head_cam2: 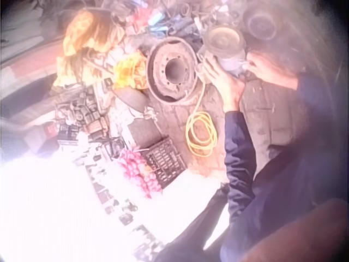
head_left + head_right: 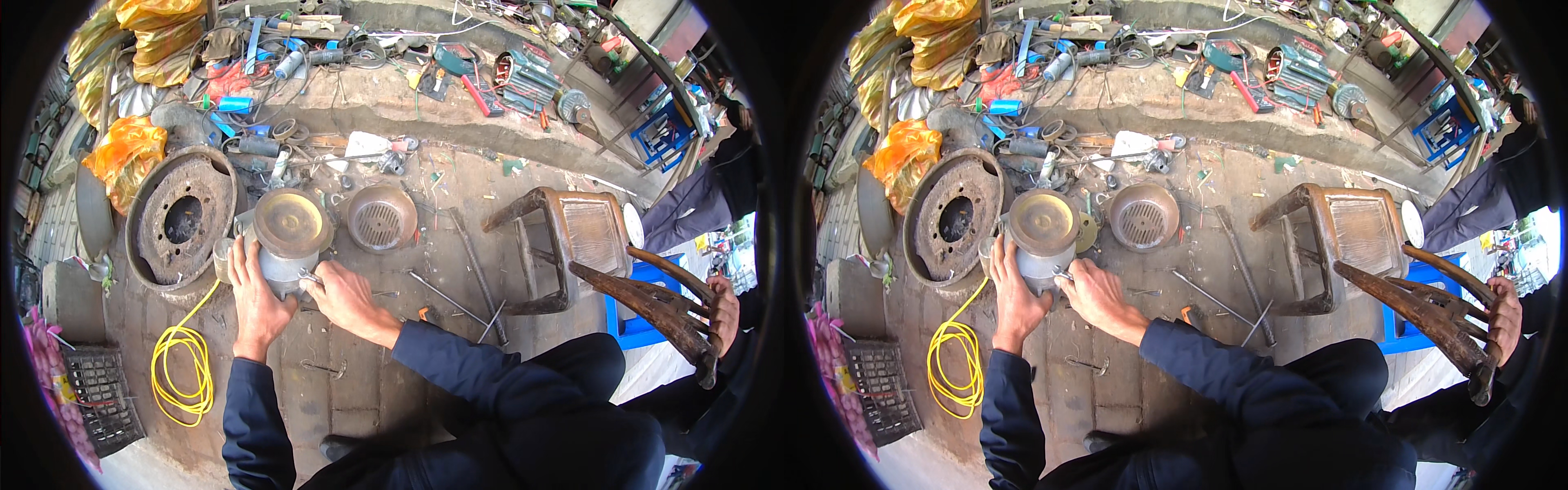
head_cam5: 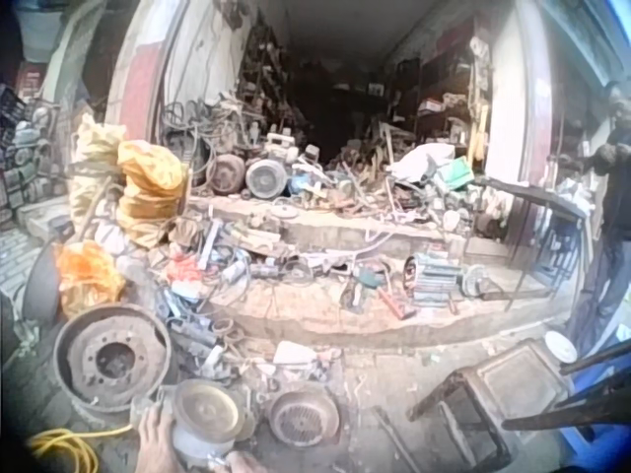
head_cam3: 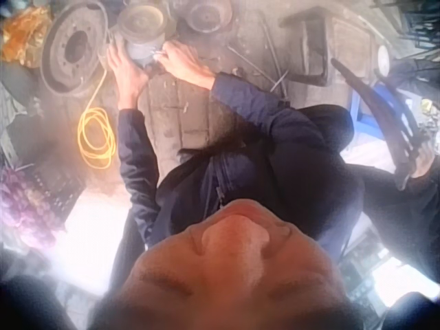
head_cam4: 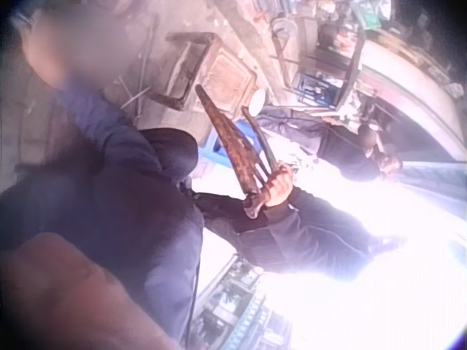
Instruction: The person uses a metal rod to rotate the shaft of a small motor-like device, then uses a wrench to tighten a bolt on the device. The person repeatedly rotates the shaft and adjusts the bolt while holding the device steady.
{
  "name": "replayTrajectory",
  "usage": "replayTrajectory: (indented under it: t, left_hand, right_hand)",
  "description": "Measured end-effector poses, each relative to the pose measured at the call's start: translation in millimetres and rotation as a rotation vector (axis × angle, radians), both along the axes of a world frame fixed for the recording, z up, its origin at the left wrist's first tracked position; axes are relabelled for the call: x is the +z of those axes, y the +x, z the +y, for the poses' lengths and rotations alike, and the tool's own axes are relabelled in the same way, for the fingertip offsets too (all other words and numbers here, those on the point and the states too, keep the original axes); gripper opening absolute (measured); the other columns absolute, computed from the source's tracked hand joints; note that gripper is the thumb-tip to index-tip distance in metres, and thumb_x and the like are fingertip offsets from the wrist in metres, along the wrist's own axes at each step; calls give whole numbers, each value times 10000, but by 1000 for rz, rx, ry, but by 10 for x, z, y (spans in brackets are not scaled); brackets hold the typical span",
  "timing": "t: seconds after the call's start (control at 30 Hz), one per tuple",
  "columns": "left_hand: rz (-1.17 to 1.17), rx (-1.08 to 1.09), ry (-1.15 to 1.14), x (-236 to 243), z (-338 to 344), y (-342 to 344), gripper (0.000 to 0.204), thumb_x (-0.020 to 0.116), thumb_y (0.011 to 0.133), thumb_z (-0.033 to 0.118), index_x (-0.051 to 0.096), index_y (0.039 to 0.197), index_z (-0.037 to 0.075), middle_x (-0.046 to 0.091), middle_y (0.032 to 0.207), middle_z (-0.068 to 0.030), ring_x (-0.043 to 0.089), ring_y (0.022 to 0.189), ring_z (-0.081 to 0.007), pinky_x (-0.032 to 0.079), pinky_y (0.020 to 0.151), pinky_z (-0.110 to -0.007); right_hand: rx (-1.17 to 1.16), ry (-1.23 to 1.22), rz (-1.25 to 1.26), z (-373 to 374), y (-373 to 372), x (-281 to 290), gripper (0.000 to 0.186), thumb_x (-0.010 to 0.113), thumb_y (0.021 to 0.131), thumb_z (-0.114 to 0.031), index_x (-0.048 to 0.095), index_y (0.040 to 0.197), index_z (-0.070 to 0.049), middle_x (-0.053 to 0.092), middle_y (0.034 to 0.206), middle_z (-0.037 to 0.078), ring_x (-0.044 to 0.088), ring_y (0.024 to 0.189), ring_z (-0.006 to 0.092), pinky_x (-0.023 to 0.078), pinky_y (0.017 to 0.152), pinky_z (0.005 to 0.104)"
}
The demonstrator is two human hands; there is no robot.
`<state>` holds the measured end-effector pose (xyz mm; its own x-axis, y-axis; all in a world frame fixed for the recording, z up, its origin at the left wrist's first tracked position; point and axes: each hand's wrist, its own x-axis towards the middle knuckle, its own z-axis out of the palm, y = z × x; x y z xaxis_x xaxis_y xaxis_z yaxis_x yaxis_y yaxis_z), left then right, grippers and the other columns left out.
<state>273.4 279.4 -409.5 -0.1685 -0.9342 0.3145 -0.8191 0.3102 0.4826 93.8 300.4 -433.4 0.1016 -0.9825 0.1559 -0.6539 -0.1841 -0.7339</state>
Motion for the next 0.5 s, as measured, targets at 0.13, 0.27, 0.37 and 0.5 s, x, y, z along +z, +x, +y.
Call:
replayTrajectory:
  t: [0.13, 0.27, 0.37, 0.5]
  left_hand:
    - [-5, -1, -6, 6, -1, 1, 1046, 769, 595, 76, 289, 1521, -7, 232, 1610, -303, 196, 1495, -525, 222, 1245, -577]
    - [-12, 0, -3, 23, 5, -6, 1043, 769, 596, 76, 290, 1519, -10, 232, 1609, -305, 195, 1497, -522, 220, 1246, -575]
    - [-12, 6, 8, 34, 12, -9, 1043, 770, 597, 76, 290, 1519, -10, 233, 1608, -305, 195, 1497, -521, 221, 1245, -576]
    - [-7, 10, 19, 36, 12, -8, 1053, 776, 597, 79, 285, 1525, -4, 233, 1608, -302, 195, 1496, -521, 225, 1244, -576]
  right_hand:
    - [18, 0, 76, -19, 10, -1, 244, 641, 964, -225, 554, 1000, 0, 644, 962, 220, 673, 767, 442, 532, 644, 556]
    - [10, -46, 95, 2, 36, -7, 238, 649, 954, -212, 553, 997, 1, 644, 961, 219, 675, 755, 434, 534, 636, 551]
    - [21, -58, 89, 21, 43, -4, 242, 653, 956, -209, 551, 998, 6, 645, 959, 219, 675, 751, 434, 536, 636, 547]
    - [-6, -26, -21, 14, 41, 3, 255, 655, 964, -220, 550, 999, 11, 646, 952, 220, 675, 756, 433, 536, 641, 547]
